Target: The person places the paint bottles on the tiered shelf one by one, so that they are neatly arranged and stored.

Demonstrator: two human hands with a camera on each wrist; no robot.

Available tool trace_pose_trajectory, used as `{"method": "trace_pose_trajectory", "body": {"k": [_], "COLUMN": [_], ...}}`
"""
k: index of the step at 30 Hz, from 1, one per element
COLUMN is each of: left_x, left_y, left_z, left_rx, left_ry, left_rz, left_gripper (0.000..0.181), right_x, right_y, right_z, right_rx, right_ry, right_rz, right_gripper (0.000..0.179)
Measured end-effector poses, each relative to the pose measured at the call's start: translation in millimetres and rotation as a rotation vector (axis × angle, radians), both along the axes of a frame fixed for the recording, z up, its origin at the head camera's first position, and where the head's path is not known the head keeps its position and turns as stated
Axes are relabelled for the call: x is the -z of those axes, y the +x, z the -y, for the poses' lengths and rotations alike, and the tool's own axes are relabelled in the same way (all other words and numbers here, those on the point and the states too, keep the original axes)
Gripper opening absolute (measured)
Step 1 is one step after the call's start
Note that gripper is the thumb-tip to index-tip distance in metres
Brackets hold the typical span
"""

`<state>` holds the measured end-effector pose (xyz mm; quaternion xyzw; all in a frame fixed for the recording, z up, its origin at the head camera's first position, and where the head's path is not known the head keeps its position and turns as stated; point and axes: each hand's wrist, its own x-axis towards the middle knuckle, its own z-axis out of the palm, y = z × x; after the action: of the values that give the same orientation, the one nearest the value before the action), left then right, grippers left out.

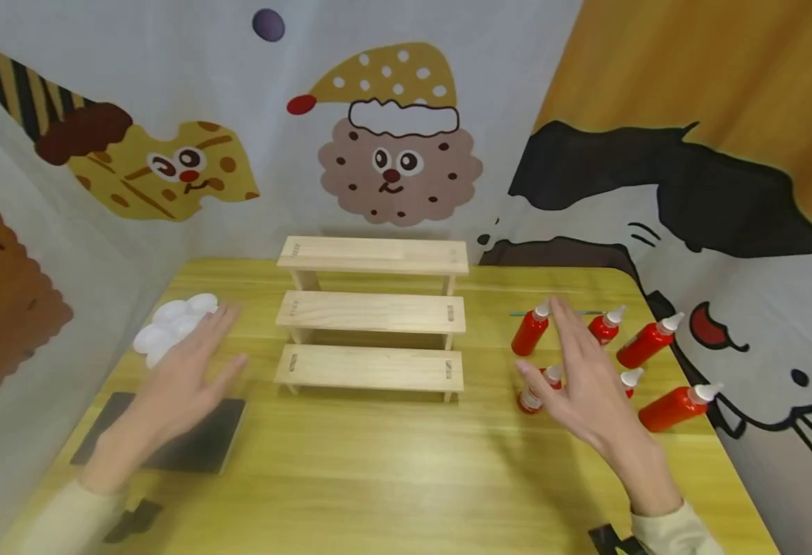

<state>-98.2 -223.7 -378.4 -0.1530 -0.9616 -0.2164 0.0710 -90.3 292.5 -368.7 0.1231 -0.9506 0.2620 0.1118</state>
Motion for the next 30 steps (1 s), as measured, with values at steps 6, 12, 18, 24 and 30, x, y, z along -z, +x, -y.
{"method": "trace_pose_trajectory", "body": {"k": [6,12,18,24,30], "left_x": [11.2,33.1,62.2,82.9,98.9], "left_y": [-2.6,-8.8,-19.0,-27.7,-31.6], "left_z": [1.6,-2.8,-11.4,-22.3,-37.5], "left_rx": [-0.057,-0.099,-0.187,-0.248,-0.258], "left_ry": [0.236,0.434,0.592,0.719,0.825], "left_rz": [0.115,0.180,0.271,0.361,0.408], "left_gripper": [0.072,0.072,0.072,0.067,0.067], "right_x": [20.2,41.9,64.4,83.6,99.9], "right_y": [6.7,9.7,12.6,13.3,14.9], "right_z": [-2.8,-2.7,-5.0,-4.4,-5.6], "right_rx": [0.072,0.129,0.165,0.192,0.191], "right_ry": [-0.158,-0.254,-0.304,-0.353,-0.393], "right_rz": [0.016,-0.001,0.050,0.118,0.111], "right_gripper": [0.094,0.093,0.089,0.085,0.076]}}
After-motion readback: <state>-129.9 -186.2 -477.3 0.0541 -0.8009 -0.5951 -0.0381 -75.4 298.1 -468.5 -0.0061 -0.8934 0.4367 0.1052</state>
